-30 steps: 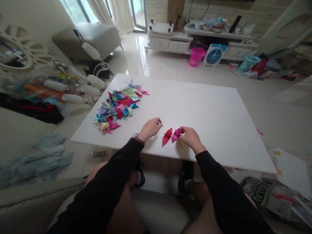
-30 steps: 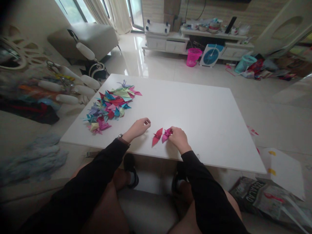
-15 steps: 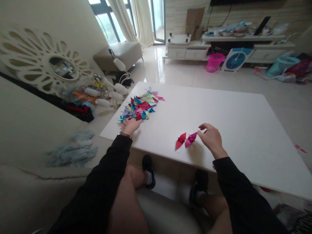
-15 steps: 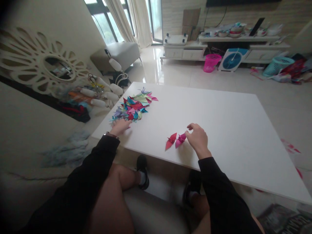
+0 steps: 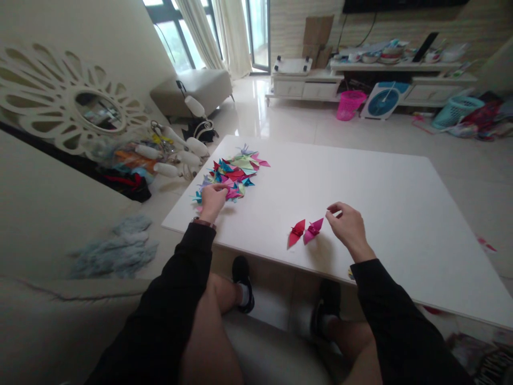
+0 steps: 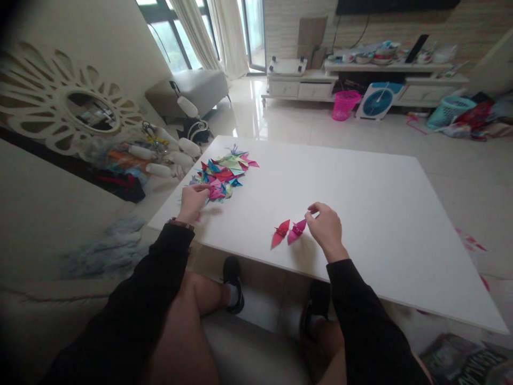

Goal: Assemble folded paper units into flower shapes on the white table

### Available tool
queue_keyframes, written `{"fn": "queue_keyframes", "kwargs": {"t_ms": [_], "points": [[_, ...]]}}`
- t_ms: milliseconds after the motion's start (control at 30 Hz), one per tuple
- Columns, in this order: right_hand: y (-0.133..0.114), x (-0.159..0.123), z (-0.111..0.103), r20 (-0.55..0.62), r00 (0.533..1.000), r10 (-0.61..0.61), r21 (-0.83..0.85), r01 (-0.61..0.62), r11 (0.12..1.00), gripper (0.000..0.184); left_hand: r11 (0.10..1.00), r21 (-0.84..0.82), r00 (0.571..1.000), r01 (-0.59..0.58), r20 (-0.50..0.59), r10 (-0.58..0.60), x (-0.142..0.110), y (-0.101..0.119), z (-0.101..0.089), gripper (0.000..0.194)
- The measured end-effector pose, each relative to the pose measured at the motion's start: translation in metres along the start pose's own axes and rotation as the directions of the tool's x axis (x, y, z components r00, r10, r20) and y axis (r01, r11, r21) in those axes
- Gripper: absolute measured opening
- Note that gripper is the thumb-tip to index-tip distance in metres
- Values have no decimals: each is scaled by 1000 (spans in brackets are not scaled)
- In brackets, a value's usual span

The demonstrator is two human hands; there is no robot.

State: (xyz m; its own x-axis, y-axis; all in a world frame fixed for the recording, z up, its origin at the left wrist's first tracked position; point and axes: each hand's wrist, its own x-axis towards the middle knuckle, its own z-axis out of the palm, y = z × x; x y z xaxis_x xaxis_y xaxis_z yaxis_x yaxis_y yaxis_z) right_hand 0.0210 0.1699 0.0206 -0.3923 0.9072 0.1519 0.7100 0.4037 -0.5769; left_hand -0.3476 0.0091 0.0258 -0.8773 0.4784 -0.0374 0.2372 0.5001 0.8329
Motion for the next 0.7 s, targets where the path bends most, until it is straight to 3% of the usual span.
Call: {"fn": "queue_keyframes", "kwargs": {"t_ms": [100, 233, 467, 600, 700], "points": [[-6, -2, -2, -13, 1000, -26, 78, 27, 997, 14, 943, -332, 996, -28, 73, 55, -14, 16, 21, 22], [-20, -9, 0, 47, 996, -76, 263, 61, 963, 15, 785, -595, 945, 171, 325, 41, -46, 37, 54, 18], [-36, -25, 13, 209, 971, -119, 489, 1, 872, 27, 628, -666, 803, 402, 587, 108, -104, 63, 103, 24], [-35, -27, 16, 228, 969, -99, 575, -52, 817, 38, 587, -679, 767, 441, 625, 146, -121, 69, 118, 26], [-35, -28, 14, 174, 982, -68, 599, -51, 799, 43, 559, -691, 756, 458, 633, 164, -127, 73, 126, 26]]}}
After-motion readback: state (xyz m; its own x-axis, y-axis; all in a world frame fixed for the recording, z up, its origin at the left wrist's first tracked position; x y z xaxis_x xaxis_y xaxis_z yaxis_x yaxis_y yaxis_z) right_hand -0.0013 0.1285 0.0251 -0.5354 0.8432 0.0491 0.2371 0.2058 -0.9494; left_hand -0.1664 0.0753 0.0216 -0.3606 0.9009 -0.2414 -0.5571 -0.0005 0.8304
